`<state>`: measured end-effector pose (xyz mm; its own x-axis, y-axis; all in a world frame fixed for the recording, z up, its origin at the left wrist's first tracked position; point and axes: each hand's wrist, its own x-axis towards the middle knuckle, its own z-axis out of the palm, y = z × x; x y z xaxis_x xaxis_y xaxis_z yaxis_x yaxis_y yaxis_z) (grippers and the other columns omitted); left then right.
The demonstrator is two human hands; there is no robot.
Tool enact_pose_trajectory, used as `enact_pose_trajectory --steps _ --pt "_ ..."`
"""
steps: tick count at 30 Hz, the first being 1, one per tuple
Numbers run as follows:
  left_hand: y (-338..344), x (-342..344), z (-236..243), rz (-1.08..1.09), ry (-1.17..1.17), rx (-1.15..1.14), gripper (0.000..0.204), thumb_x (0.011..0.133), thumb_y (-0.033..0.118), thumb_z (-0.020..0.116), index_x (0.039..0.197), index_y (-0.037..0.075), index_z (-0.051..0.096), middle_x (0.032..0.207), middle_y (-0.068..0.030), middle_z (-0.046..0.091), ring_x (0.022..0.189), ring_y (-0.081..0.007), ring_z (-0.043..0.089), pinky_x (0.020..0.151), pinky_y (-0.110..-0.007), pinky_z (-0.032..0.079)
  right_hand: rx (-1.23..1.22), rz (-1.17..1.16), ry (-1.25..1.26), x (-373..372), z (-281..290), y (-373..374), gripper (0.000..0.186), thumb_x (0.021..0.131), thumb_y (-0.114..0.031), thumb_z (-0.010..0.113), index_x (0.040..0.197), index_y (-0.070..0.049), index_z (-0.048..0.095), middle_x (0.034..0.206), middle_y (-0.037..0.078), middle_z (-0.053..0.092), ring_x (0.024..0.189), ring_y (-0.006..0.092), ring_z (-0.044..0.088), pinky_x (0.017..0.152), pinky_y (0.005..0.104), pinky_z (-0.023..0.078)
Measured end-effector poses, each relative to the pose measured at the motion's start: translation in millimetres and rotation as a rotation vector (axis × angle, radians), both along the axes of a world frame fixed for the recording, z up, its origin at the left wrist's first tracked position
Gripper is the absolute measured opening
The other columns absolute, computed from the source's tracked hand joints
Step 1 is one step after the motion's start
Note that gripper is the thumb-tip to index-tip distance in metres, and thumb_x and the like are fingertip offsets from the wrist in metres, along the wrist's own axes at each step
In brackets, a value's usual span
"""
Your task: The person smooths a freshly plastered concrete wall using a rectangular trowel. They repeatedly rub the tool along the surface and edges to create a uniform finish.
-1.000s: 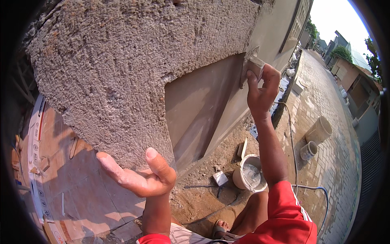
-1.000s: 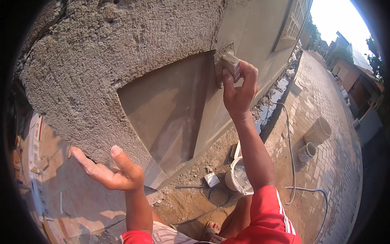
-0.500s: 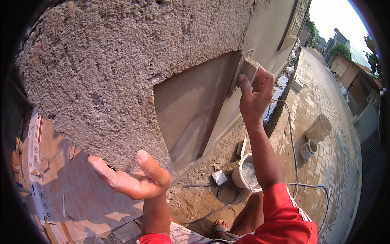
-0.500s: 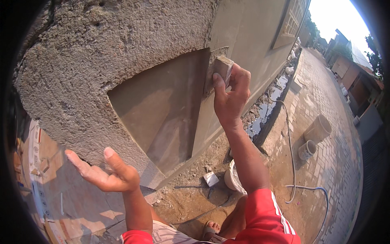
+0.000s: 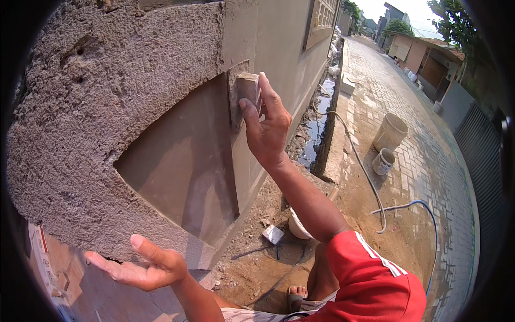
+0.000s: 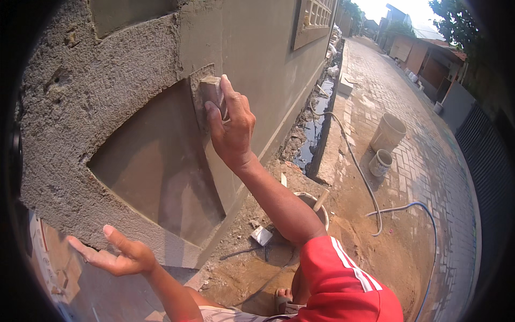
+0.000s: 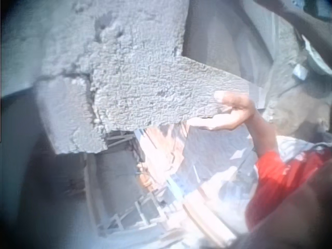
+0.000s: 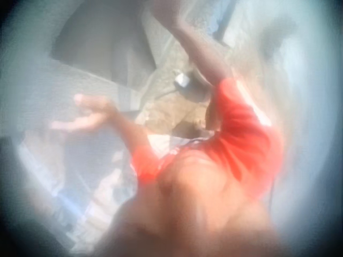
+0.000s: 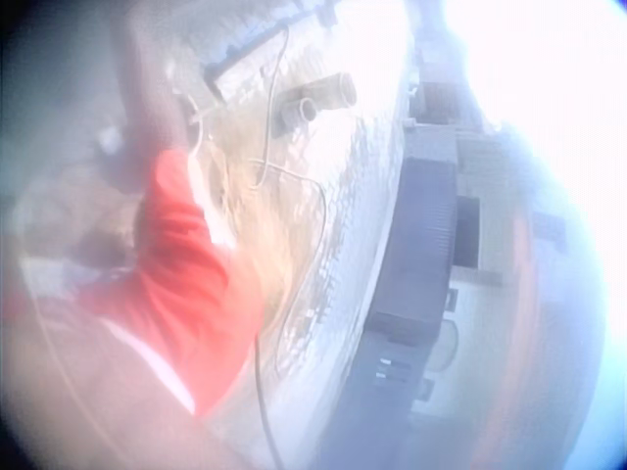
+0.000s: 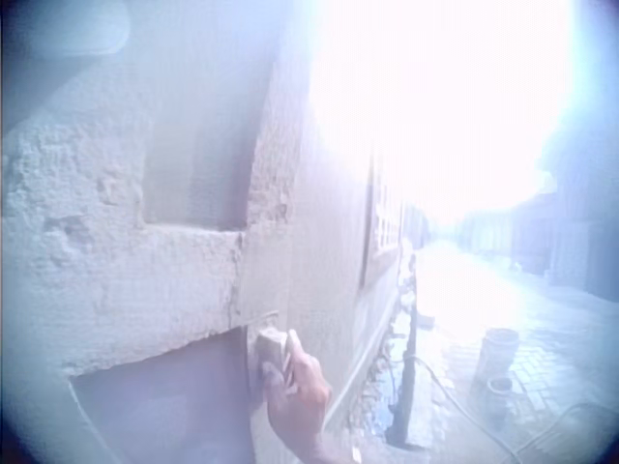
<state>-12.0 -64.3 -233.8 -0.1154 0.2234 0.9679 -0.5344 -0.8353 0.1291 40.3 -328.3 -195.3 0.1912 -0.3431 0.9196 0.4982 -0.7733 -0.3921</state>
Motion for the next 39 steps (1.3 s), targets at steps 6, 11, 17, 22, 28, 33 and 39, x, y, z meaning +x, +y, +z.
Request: enact_pose_trajectory --steps 6,11,17,22,28,33,39 --pt "-1 -1 4 0.015 0.011 -0.034 0.058 0.092 0.014 0.061 0.137 -0.016 0.038 0.138 -0.0291 0.047 0.128 -0.0361 0.048 0.109 -0.041 0.036 0.102 0.1 0.244 -30 -92 -16 0.051 0.083 -0.003 0.069 0.132 -0.001 0.054 0.1 0.016 0.066 0.092 0.0258 0.063 0.083 0.0347 0.05" --pt "-1 -4 4 0.052 0.062 -0.064 0.058 0.092 0.016 0.061 0.136 -0.014 0.04 0.137 -0.0279 0.048 0.127 -0.0351 0.05 0.107 -0.04 0.038 0.251 0.183 0.068 -18 -1 -9 0.052 0.083 -0.003 0.069 0.133 -0.002 0.054 0.102 0.015 0.065 0.092 0.023 0.062 0.082 0.0325 0.05" --pt "-6 -5 4 0.005 0.078 -0.096 0.057 0.092 0.015 0.06 0.137 -0.014 0.04 0.138 -0.028 0.047 0.127 -0.0358 0.049 0.107 -0.04 0.038 0.11 0.073 0.166 -9 -56 -4 0.053 0.084 -0.004 0.067 0.134 -0.003 0.052 0.094 0.013 0.062 0.079 0.0239 0.057 0.072 0.0359 0.047" --pt "-1 -6 3 -0.005 0.09 -0.087 0.058 0.092 0.012 0.059 0.138 -0.016 0.037 0.138 -0.0298 0.046 0.129 -0.0372 0.047 0.108 -0.043 0.036 -0.027 -0.01 0.364 -68 -75 -28 0.052 0.08 -0.003 0.069 0.131 -0.003 0.056 0.1 0.014 0.065 0.089 0.0268 0.061 0.081 0.0365 0.049" --pt "-2 -9 -1 -0.05 0.135 -0.063 0.058 0.089 0.004 0.057 0.137 -0.018 0.033 0.139 -0.0344 0.043 0.13 -0.0426 0.045 0.111 -0.047 0.032 -0.806 -0.172 0.293 -102 27 -17 0.049 0.074 0.002 0.069 0.122 -0.009 0.062 0.096 0.007 0.06 0.084 0.0252 0.054 0.072 0.0378 0.045" --pt "2 -7 -4 -0.069 0.139 -0.058 0.059 0.088 0.005 0.058 0.137 -0.018 0.032 0.138 -0.0349 0.043 0.13 -0.0447 0.045 0.11 -0.051 0.033 -1.173 -0.346 0.341 -88 60 1 0.05 0.074 -0.003 0.066 0.123 -0.012 0.058 0.093 0.004 0.05 0.085 0.0214 0.049 0.071 0.0358 0.041" --pt "1 -12 -3 -0.126 0.19 -0.074 0.059 0.089 0.005 0.057 0.136 -0.019 0.031 0.138 -0.0359 0.042 0.131 -0.045 0.043 0.111 -0.052 0.031 -1.283 -0.508 0.36 -76 84 15 0.045 0.08 -0.008 0.062 0.125 -0.008 0.056 0.092 0.006 0.049 0.089 0.0219 0.049 0.075 0.035 0.041"
